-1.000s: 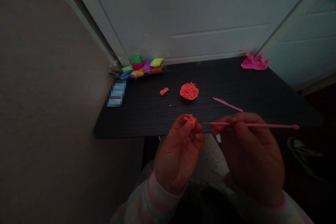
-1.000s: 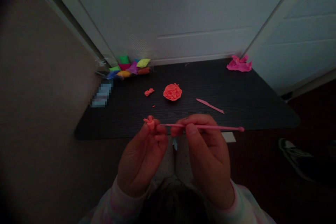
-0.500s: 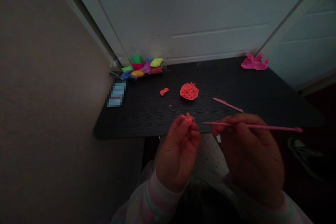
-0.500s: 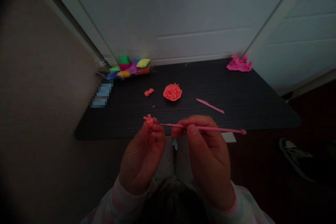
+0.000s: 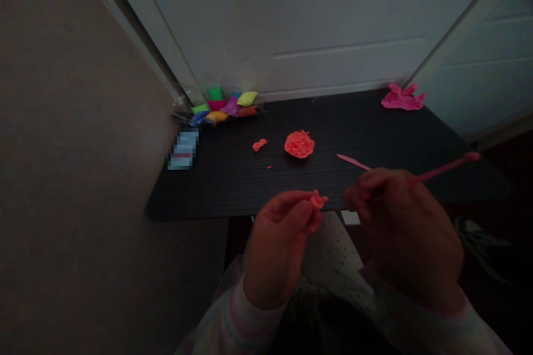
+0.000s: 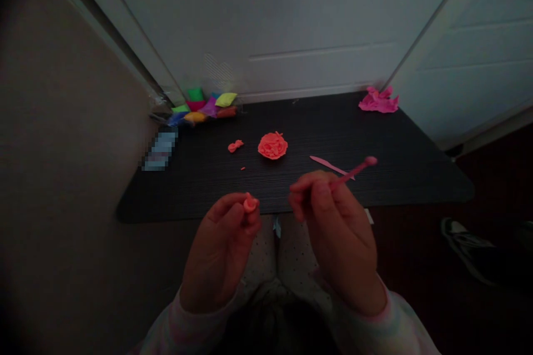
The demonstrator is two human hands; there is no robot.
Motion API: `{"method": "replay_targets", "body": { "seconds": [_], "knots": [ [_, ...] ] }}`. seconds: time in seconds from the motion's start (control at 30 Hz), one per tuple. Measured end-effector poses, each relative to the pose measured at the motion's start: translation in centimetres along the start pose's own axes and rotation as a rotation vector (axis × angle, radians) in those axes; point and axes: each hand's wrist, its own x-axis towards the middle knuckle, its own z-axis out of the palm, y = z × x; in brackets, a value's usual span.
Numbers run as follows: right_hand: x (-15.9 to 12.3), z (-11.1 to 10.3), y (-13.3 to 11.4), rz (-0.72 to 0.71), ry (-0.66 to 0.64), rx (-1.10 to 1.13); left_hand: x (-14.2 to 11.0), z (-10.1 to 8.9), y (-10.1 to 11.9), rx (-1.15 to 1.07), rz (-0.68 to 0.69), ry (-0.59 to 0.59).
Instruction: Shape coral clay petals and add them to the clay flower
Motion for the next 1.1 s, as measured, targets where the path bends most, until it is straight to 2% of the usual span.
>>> {"method": "replay_targets", "body": {
  "seconds": [0.07,0.17,0.23,0.33,0.47,0.7,0.93,1.1],
  "knots": [
    [0.2,-0.3,-0.7,0.190,-0.096,-0.060,-0.3,0.0,0.2,0.101,0.024,-0.053],
    [0.4,-0.6,-1.4,0.386,-0.323,-0.064,-0.8,-0.2,0.5,0.226,0.017,-0.130],
    [0.4,-0.6,-1.5,0.449,-0.449,0.038,-1.0,-0.3,0.8,0.252,-0.008,-0.170],
    [0.4,-0.5,-1.4,0.491,-0.532,0.208,-1.3,-0.3,1.0,0.227,-0.057,-0.209],
    [0.1,-0.2,-1.5,0.523,-0.509,0.298,-1.4,-0.3,1.1,0.207,-0.094,-0.231],
    [0.0,-0.2,-1.6,0.486,-0.463,0.229,-1.4,-0.4,1.1,0.217,-0.110,-0.227],
    [-0.1,-0.2,-1.6,0.435,-0.470,0.178,-1.5,-0.2,1.1,0.269,-0.108,-0.147],
    [0.1,-0.2,-1.5,0.425,-0.484,0.160,-1.5,-0.3,1.2,0.283,-0.108,-0.137]
  ]
}}
